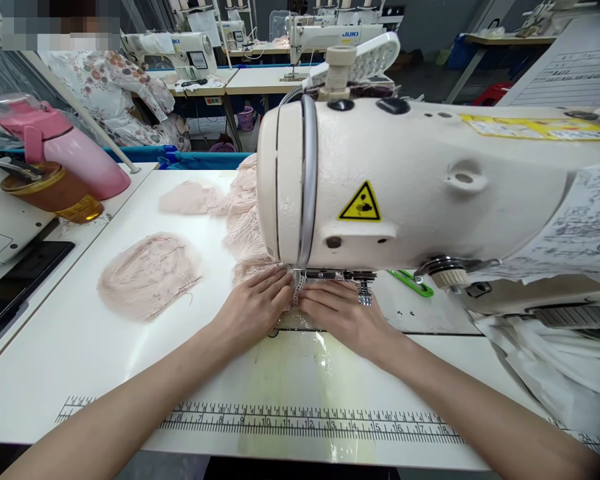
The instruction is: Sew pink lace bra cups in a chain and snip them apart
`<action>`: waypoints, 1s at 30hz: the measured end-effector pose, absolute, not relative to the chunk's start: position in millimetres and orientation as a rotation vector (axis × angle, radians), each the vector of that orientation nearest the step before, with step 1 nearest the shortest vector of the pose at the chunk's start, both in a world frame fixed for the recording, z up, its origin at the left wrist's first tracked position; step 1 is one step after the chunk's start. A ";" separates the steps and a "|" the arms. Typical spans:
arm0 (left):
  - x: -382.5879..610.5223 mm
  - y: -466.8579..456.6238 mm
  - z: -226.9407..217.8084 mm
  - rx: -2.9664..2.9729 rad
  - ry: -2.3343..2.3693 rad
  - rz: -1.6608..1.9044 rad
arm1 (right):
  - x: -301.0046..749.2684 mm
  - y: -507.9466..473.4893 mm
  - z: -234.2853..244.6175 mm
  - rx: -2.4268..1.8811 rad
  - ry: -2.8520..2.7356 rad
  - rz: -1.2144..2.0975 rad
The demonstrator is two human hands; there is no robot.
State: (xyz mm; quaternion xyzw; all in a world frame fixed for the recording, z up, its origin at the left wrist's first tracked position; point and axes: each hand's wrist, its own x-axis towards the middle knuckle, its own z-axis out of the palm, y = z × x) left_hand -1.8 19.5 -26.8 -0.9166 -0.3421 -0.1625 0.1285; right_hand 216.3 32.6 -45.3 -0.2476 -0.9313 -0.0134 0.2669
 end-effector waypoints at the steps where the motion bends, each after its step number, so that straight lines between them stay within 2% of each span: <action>1: -1.4 19.3 -26.6 -2.658 -0.995 -0.479 | 216.7 33.2 -45.9 -0.674 -2.513 -0.042; 17: -2.0 18.4 -34.0 -2.664 -0.990 -0.455 | 221.1 30.3 -42.4 -0.958 -2.438 -0.353; 30: -2.7 19.0 -33.7 -2.682 -1.007 -0.433 | 225.8 34.5 -40.7 -0.979 -2.362 0.001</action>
